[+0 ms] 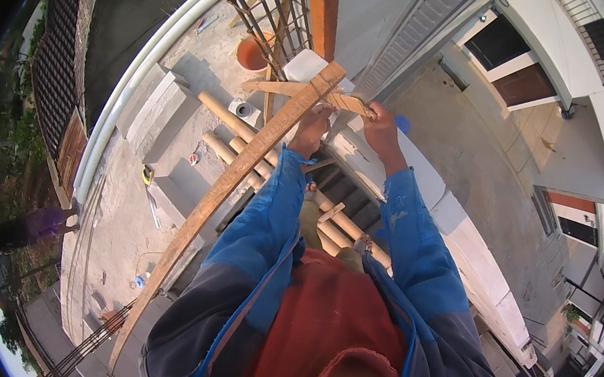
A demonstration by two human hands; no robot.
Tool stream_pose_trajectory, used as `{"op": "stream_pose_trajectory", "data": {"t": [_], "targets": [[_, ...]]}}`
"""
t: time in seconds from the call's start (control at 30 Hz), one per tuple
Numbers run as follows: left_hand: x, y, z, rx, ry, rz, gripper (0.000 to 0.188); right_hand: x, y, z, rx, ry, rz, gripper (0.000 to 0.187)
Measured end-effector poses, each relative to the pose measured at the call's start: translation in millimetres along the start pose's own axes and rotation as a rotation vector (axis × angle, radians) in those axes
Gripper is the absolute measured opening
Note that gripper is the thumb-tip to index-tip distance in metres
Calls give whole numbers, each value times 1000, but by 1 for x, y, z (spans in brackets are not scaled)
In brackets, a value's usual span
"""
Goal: The person stands on bamboo scaffolding and uses both hands to position and secure a long metal bar onto the structure. They adjust the bar's placement and tie it to the bamboo poles using a string or wire.
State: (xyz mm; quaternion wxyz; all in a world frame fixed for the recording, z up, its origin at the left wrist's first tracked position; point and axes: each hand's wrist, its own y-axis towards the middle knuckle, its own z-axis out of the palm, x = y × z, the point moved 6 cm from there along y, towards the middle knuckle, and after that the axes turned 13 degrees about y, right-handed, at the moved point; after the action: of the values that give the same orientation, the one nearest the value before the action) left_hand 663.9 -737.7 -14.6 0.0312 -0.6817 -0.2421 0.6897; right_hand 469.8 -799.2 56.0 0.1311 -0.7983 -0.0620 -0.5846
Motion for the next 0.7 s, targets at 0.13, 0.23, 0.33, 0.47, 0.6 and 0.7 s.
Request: {"op": "stream_pose_trajectory", "data": {"t": [0.13,0.23,0.33,0.47,0.6,0.7], "targets": [[-7,-4,15,36,-156,46,26,-44,33,14,258,407,253,35],[-13,-7,5,92,-52,153,28,-52,42,13,255,294,152,42],[-17,-2,-12,28,148,371,29,-58,48,6,294,61,-147,44],[2,7,1,29,-106,324,32,-69,40,1,251,-6,24,24],[29,-9,2,-58,-229,-36,40,-27,-25,8,29,152,274,19],[34,-49,23,51,-198,-445,39,-36,-78,15,-111,295,333,29]]}}
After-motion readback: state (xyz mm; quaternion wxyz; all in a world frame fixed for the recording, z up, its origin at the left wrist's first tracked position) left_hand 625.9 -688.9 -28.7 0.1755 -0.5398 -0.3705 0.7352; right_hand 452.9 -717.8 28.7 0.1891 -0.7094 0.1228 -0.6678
